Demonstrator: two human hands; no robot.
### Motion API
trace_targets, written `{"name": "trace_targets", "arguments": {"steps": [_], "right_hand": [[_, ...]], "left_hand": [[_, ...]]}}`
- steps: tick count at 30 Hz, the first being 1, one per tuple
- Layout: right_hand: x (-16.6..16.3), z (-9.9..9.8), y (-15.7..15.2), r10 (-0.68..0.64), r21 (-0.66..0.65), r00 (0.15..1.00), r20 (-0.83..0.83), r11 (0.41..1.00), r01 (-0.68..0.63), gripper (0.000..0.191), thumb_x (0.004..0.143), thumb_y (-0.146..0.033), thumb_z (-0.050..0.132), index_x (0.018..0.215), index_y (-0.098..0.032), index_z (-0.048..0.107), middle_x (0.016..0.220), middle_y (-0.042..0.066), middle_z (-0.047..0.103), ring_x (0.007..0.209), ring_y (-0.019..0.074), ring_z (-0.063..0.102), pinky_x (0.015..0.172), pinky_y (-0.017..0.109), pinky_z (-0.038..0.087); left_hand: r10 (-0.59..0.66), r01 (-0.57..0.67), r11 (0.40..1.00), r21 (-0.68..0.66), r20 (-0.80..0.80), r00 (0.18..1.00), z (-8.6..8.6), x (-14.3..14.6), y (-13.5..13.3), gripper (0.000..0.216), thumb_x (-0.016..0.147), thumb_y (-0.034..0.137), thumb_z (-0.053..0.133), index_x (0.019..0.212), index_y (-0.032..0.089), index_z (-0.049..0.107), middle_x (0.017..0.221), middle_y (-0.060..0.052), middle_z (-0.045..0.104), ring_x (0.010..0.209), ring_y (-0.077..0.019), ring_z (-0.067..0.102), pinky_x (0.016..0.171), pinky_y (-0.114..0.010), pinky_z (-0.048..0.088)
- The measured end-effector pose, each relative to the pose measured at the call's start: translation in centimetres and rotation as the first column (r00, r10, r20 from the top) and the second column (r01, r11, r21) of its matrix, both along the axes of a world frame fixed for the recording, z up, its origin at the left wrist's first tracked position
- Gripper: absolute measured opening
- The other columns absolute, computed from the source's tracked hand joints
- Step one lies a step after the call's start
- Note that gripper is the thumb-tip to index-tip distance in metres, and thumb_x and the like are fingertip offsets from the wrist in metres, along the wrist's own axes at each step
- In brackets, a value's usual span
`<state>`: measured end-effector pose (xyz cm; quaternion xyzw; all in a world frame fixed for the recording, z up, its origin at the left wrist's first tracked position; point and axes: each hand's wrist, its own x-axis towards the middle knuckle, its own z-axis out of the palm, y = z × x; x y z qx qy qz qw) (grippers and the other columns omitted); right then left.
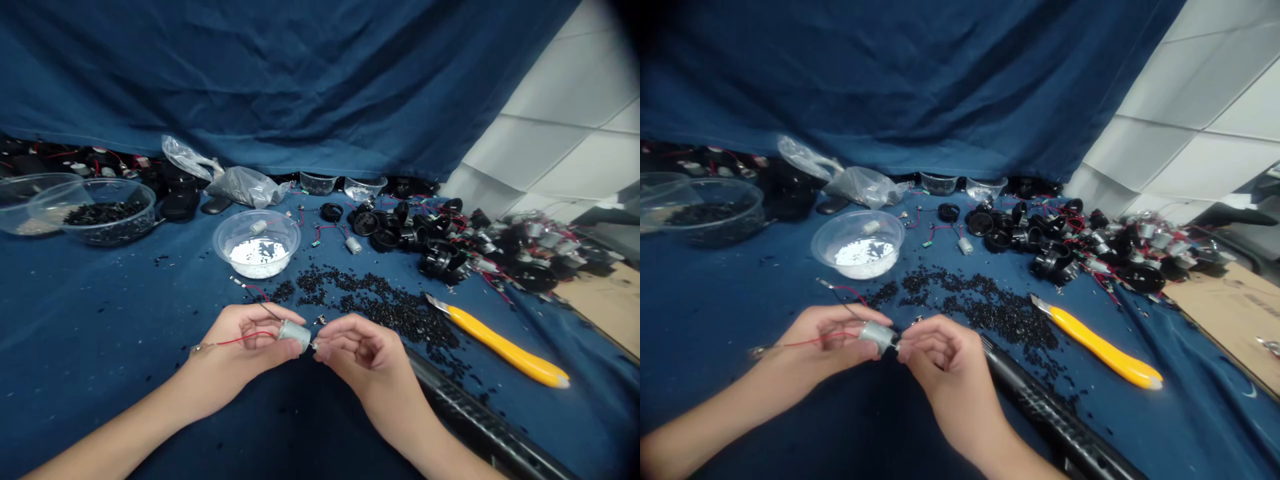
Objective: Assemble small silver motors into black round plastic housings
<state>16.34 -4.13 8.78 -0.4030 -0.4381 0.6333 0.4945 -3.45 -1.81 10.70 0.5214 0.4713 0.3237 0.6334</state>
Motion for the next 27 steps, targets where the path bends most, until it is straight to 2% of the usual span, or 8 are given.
{"name": "trace_targets", "arguments": {"steps": [4,9,15,18,22,25,27], "right_hand": [[0.0,-0.1,0.0,0.021,0.005,1.000,-0.011,1.000,-0.021,0.009,0.079,-0.023,0.081,0.084,-0.021,0.073,0.075,-0.002,0.074,0.071,0.0075,0.068,0.069,0.013,0.052],[-0.1,-0.2,0.0,0.011,-0.027,1.000,-0.003,1.000,-0.011,0.020,0.068,-0.022,0.088,0.081,-0.021,0.073,0.076,-0.002,0.074,0.071,0.0082,0.068,0.068,0.013,0.052],[0.0,-0.1,0.0,0.029,-0.035,0.999,0.027,0.999,-0.028,0.020,0.070,-0.022,0.087,0.082,-0.020,0.072,0.075,-0.001,0.073,0.069,0.0084,0.066,0.066,0.014,0.051],[0.0,0.0,0.1,0.028,-0.051,1.000,0.015,0.998,-0.027,0.019,0.069,-0.022,0.087,0.081,-0.020,0.072,0.074,-0.001,0.073,0.069,0.0092,0.066,0.065,0.015,0.051],[-0.1,0.1,0.0,0.020,-0.052,0.999,0.041,0.998,-0.018,0.018,0.070,-0.023,0.086,0.080,-0.019,0.072,0.073,-0.001,0.072,0.067,0.0088,0.064,0.062,0.015,0.049],[-0.1,0.2,0.0,0.031,-0.057,0.998,0.048,0.998,-0.028,0.017,0.070,-0.021,0.086,0.079,-0.019,0.072,0.072,-0.001,0.071,0.065,0.0076,0.063,0.060,0.014,0.047],[0.0,0.2,0.0,0.039,-0.065,0.999,0.032,0.997,-0.037,0.018,0.068,-0.018,0.087,0.079,-0.018,0.072,0.072,-0.001,0.072,0.066,0.0079,0.064,0.061,0.014,0.048]], "left_hand": [[0.007,-0.006,1.000,-0.013,0.031,0.999,0.4,0.3,-0.2,0.028,0.073,0.026,0.083,0.099,0.022,0.072,0.084,0.000,0.078,0.078,-0.0130,0.070,0.071,-0.018,0.052],[-0.023,0.024,0.999,0.038,-0.039,0.999,1.0,0.5,-0.3,0.027,0.073,0.018,0.079,0.099,0.022,0.071,0.086,0.001,0.078,0.081,-0.0143,0.070,0.073,-0.019,0.053],[-0.037,0.051,0.997,0.064,-0.209,0.977,0.7,0.4,-0.6,0.026,0.071,0.023,0.078,0.097,0.020,0.072,0.078,0.000,0.075,0.073,-0.0162,0.067,0.067,-0.022,0.052],[-0.044,0.062,0.996,0.070,-0.232,0.972,0.3,0.3,-0.8,0.026,0.072,0.030,0.078,0.095,0.020,0.071,0.076,-0.001,0.073,0.071,-0.0183,0.066,0.067,-0.026,0.051],[-0.093,0.117,0.990,0.079,-0.255,0.962,0.5,0.3,-0.6,0.026,0.075,0.031,0.075,0.099,0.020,0.070,0.084,-0.003,0.075,0.078,-0.0222,0.068,0.070,-0.029,0.050],[-0.163,0.191,0.979,0.073,-0.284,0.945,1.1,0.3,-0.3,0.029,0.078,0.033,0.074,0.104,0.021,0.070,0.087,-0.003,0.076,0.081,-0.0217,0.067,0.071,-0.029,0.049],[-0.156,0.183,0.981,0.069,-0.290,0.944,1.3,0.3,-0.3,0.027,0.078,0.035,0.074,0.101,0.022,0.071,0.084,-0.001,0.076,0.078,-0.0200,0.066,0.070,-0.027,0.048]]}}
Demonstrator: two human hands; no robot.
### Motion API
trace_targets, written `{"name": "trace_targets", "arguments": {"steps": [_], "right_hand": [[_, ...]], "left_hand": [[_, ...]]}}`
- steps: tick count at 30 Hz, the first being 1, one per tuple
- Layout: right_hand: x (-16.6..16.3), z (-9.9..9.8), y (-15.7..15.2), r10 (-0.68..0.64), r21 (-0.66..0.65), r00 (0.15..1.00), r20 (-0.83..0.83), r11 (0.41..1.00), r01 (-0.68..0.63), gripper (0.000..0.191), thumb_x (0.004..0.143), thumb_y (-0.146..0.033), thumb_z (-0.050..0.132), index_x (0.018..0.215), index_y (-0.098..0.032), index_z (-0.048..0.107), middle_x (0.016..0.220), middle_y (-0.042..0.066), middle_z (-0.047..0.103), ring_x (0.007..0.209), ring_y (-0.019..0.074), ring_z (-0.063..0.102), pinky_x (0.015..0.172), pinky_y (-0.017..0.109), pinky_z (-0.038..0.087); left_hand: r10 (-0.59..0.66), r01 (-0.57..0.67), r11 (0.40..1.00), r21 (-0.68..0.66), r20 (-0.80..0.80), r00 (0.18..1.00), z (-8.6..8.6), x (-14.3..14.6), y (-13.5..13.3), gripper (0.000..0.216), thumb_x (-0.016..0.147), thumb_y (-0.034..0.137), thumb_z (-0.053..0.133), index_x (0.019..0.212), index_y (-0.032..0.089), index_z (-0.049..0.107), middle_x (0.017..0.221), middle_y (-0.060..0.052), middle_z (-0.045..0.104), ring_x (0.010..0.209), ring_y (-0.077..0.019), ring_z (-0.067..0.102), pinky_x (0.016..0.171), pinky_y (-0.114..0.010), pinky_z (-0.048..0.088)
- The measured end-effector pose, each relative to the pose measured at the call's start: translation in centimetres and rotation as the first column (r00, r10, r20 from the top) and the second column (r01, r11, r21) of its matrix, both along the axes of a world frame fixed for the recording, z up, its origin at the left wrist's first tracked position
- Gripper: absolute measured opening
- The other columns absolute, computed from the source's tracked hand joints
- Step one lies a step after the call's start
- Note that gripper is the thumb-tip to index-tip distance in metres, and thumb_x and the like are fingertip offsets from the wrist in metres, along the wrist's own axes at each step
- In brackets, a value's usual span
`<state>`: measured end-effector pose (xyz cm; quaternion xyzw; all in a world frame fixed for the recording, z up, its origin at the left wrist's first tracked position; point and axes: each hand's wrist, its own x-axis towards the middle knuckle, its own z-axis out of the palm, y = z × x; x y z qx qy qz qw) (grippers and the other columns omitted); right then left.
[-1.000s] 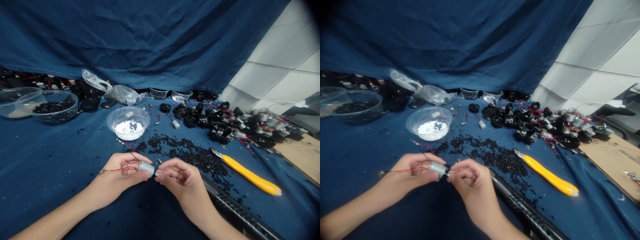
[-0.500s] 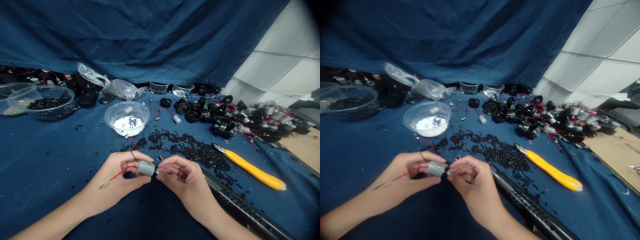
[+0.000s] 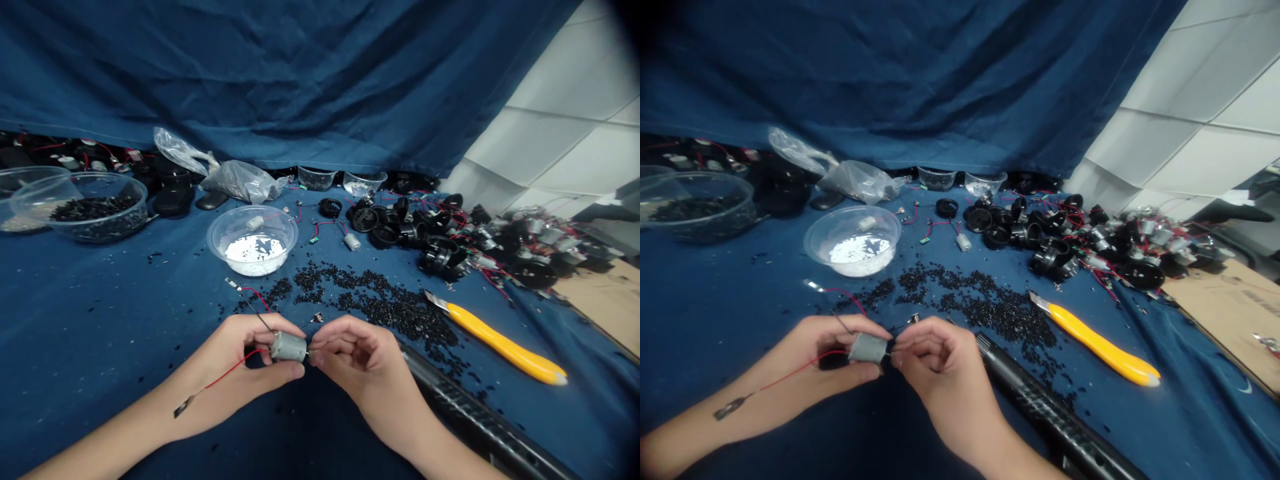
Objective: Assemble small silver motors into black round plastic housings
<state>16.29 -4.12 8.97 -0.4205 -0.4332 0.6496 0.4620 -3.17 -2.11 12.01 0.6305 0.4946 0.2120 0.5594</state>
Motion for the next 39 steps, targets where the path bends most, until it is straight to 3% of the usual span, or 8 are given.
{"name": "trace_targets", "arguments": {"steps": [6,11,18,22,27,32,36,39], "right_hand": [[0.1,-0.1,0.0,0.023,-0.004,0.999,-0.046,1.000,-0.023,0.021,0.066,-0.013,0.086,0.081,-0.019,0.072,0.075,-0.001,0.073,0.069,0.0091,0.066,0.064,0.015,0.050],[-0.1,0.5,-0.4,0.010,0.057,0.996,0.084,0.998,-0.014,0.013,0.073,-0.016,0.080,0.080,-0.020,0.070,0.073,-0.002,0.071,0.067,0.0094,0.066,0.063,0.016,0.050],[0.0,0.8,-0.6,-0.016,0.118,0.978,0.208,0.993,-0.009,0.005,0.080,-0.019,0.073,0.077,-0.021,0.070,0.066,-0.003,0.068,0.058,0.0086,0.057,0.051,0.016,0.042],[0.3,0.7,-0.5,-0.012,0.168,0.951,0.310,0.985,-0.043,0.007,0.084,-0.017,0.068,0.079,-0.021,0.070,0.070,-0.003,0.068,0.062,0.0103,0.060,0.056,0.019,0.045],[0.6,0.6,-0.8,0.018,0.317,0.838,0.545,0.921,-0.226,0.022,0.084,-0.006,0.063,0.096,-0.023,0.070,0.093,-0.002,0.069,0.084,0.0130,0.065,0.077,0.023,0.050],[0.0,0.8,-0.7,0.075,0.334,0.729,0.681,0.854,-0.400,0.034,0.079,-0.010,0.074,0.109,-0.023,0.069,0.102,0.000,0.067,0.091,0.0164,0.061,0.079,0.027,0.047],[-1.0,0.6,-0.2,0.071,0.392,0.639,0.766,0.736,-0.552,0.013,0.087,-0.013,0.069,0.098,-0.020,0.069,0.097,0.002,0.065,0.091,0.0176,0.059,0.080,0.029,0.044],[-1.1,0.6,-0.2,0.067,0.405,0.640,0.765,0.723,-0.560,0.009,0.090,-0.011,0.063,0.089,-0.020,0.064,0.094,0.001,0.062,0.088,0.0165,0.058,0.078,0.028,0.043]], "left_hand": [[0.032,-0.029,0.999,-0.042,0.082,0.996,-0.3,-0.1,-0.3,0.014,0.080,0.027,0.075,0.093,0.023,0.072,0.074,0.003,0.075,0.072,-0.0152,0.065,0.066,-0.022,0.046],[0.020,-0.018,1.000,-0.012,0.202,0.979,-0.4,0.0,-0.5,0.009,0.087,0.029,0.069,0.089,0.022,0.073,0.076,0.001,0.072,0.075,-0.0151,0.065,0.071,-0.023,0.048],[0.074,-0.082,0.996,0.028,0.216,0.974,-0.3,-0.1,-0.4,0.013,0.085,0.027,0.071,0.097,0.024,0.073,0.076,0.003,0.071,0.073,-0.0142,0.064,0.068,-0.022,0.049],[0.106,-0.116,0.992,0.044,0.184,0.977,-0.5,-0.2,-0.4,0.013,0.083,0.026,0.072,0.096,0.024,0.073,0.071,0.004,0.071,0.069,-0.0134,0.064,0.065,-0.020,0.048],[0.191,-0.218,0.961,0.171,0.157,0.969,-0.5,-0.5,0.2,0.010,0.084,0.032,0.069,0.086,0.022,0.071,0.064,0.004,0.066,0.061,-0.0115,0.059,0.059,-0.019,0.045],[0.219,-0.246,0.947,0.204,0.148,0.964,-0.5,-0.8,0.4,0.025,0.085,0.039,0.065,0.070,0.019,0.064,0.060,0.003,0.059,0.055,-0.0114,0.054,0.056,-0.021,0.043],[0.204,-0.231,0.957,0.177,0.156,0.966,-0.6,-0.5,0.4,0.032,0.085,0.042,0.063,0.064,0.018,0.058,0.053,0.005,0.051,0.051,-0.0109,0.047,0.051,-0.022,0.038],[0.202,-0.230,0.965,0.125,0.199,0.959,-0.5,-0.3,0.3,0.034,0.083,0.043,0.065,0.062,0.018,0.055,0.050,0.006,0.047,0.049,-0.0099,0.043,0.051,-0.022,0.035]]}}
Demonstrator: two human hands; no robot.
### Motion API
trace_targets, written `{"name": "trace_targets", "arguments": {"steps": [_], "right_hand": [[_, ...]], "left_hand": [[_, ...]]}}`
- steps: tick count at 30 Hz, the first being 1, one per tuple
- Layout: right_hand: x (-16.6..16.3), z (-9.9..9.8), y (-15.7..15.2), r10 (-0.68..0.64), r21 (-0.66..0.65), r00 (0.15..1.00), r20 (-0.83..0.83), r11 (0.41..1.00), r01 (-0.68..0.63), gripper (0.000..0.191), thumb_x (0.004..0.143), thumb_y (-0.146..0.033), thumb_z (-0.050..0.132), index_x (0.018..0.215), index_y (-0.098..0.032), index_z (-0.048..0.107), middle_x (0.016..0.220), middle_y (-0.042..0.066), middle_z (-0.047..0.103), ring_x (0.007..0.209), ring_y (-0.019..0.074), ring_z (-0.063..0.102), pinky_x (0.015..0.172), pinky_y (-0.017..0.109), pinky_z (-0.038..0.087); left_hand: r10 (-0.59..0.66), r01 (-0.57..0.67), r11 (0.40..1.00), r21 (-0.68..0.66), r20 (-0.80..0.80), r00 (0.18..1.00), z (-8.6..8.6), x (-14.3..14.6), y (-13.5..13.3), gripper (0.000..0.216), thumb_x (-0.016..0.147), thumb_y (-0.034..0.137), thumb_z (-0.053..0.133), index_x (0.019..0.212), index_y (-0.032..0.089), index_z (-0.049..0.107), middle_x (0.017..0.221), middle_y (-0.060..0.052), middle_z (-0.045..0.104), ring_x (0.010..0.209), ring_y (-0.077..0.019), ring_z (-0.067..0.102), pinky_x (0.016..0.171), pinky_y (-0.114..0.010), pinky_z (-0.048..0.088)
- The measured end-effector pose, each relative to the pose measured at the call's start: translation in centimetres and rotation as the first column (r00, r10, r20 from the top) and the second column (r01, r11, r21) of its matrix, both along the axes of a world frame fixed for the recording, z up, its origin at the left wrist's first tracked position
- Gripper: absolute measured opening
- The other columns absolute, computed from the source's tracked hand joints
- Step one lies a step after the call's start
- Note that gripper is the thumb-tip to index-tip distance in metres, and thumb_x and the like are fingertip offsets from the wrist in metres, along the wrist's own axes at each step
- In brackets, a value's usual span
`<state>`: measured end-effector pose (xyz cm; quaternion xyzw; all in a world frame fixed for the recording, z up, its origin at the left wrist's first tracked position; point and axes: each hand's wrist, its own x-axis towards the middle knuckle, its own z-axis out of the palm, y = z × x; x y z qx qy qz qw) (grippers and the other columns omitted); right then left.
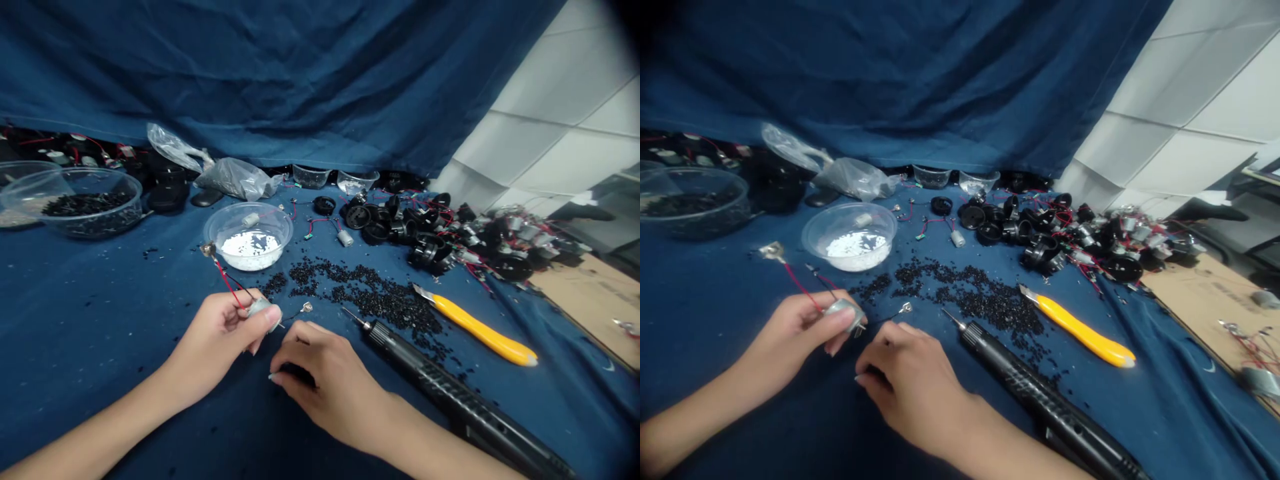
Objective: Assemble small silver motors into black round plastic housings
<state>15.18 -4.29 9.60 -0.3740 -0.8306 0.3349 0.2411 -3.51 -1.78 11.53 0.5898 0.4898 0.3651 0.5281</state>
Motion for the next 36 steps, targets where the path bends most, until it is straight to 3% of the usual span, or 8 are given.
{"name": "trace_targets", "arguments": {"steps": [11,19,22,24,26,28,31,36], "right_hand": [[1.0,0.2,-0.5,-0.255,-0.396,0.941,-0.221,0.906,0.153,0.011,0.094,-0.019,0.056,0.083,-0.021,0.058,0.065,-0.007,0.047,0.060,0.0102,0.043,0.055,0.023,0.033],[0.9,0.0,-0.6,-0.294,-0.342,0.932,-0.211,0.915,0.212,0.008,0.089,-0.017,0.062,0.083,-0.020,0.067,0.069,-0.004,0.055,0.061,0.0101,0.048,0.057,0.023,0.035],[1.4,0.1,-0.4,-0.393,-0.612,0.841,-0.372,0.785,0.096,0.010,0.085,-0.028,0.072,0.083,-0.019,0.068,0.056,-0.007,0.048,0.049,0.0075,0.038,0.048,0.021,0.028],[1.9,0.4,-0.3,-0.443,-0.748,0.682,-0.582,0.621,-0.235,0.030,0.078,-0.043,0.080,0.074,-0.018,0.064,0.051,-0.008,0.044,0.043,0.0058,0.033,0.043,0.020,0.025],[2.5,0.9,-0.4,-0.415,-0.672,0.529,-0.741,0.483,-0.562,0.049,0.065,-0.062,0.083,0.066,-0.018,0.060,0.049,-0.008,0.045,0.041,0.0056,0.034,0.043,0.020,0.028],[2.9,1.4,-0.4,-0.327,-0.593,0.496,-0.804,0.389,-0.705,0.061,0.051,-0.074,0.081,0.064,-0.018,0.061,0.050,-0.006,0.049,0.043,0.0070,0.040,0.046,0.021,0.033],[3.2,2.0,-0.4,-0.217,-0.602,0.562,-0.798,0.320,-0.731,0.065,0.043,-0.077,0.078,0.065,-0.018,0.064,0.052,-0.006,0.050,0.047,0.0074,0.042,0.049,0.023,0.033],[3.4,2.1,-0.6,-0.211,-0.629,0.594,-0.776,0.326,-0.706,0.068,0.040,-0.079,0.075,0.066,-0.018,0.063,0.056,-0.008,0.051,0.047,0.0042,0.034,0.050,0.022,0.030]], "left_hand": [[0.041,0.003,0.974,-0.228,0.190,0.981,0.2,0.6,-0.2,0.038,0.085,0.052,0.064,0.083,0.015,0.070,0.048,0.006,0.045,0.048,-0.0089,0.038,0.048,-0.021,0.030],[0.003,0.015,0.990,-0.138,0.125,0.992,0.0,0.6,-0.1,0.032,0.084,0.045,0.064,0.082,0.014,0.072,0.050,0.005,0.049,0.048,-0.0089,0.044,0.049,-0.020,0.034],[-0.006,0.014,0.994,-0.110,0.076,0.997,-0.1,0.6,0.0,0.030,0.083,0.043,0.062,0.081,0.015,0.072,0.051,0.005,0.052,0.047,-0.0091,0.046,0.048,-0.020,0.036],[-0.007,0.013,0.995,-0.100,0.055,0.998,-0.1,0.4,-0.1,0.030,0.083,0.044,0.062,0.081,0.016,0.073,0.053,0.004,0.053,0.047,-0.0094,0.047,0.047,-0.020,0.036],[-0.004,0.006,0.997,-0.083,0.028,1.000,-0.3,0.2,-0.1,0.031,0.083,0.046,0.062,0.082,0.017,0.074,0.054,0.003,0.055,0.047,-0.0102,0.049,0.047,-0.020,0.037],[0.003,-0.005,0.997,-0.077,-0.018,1.000,-0.6,0.0,0.0,0.031,0.082,0.047,0.064,0.084,0.019,0.075,0.053,0.003,0.057,0.048,-0.0113,0.050,0.047,-0.020,0.038],[0.076,-0.084,0.989,-0.123,-0.068,0.995,-1.3,0.0,0.2,0.026,0.080,0.045,0.065,0.082,0.022,0.075,0.047,0.004,0.056,0.048,-0.0111,0.050,0.048,-0.019,0.036],[0.063,-0.071,0.992,-0.108,-0.073,0.995,-2.1,-0.3,0.3,0.026,0.080,0.046,0.065,0.082,0.023,0.075,0.045,0.004,0.057,0.047,-0.0121,0.050,0.049,-0.021,0.036]]}}
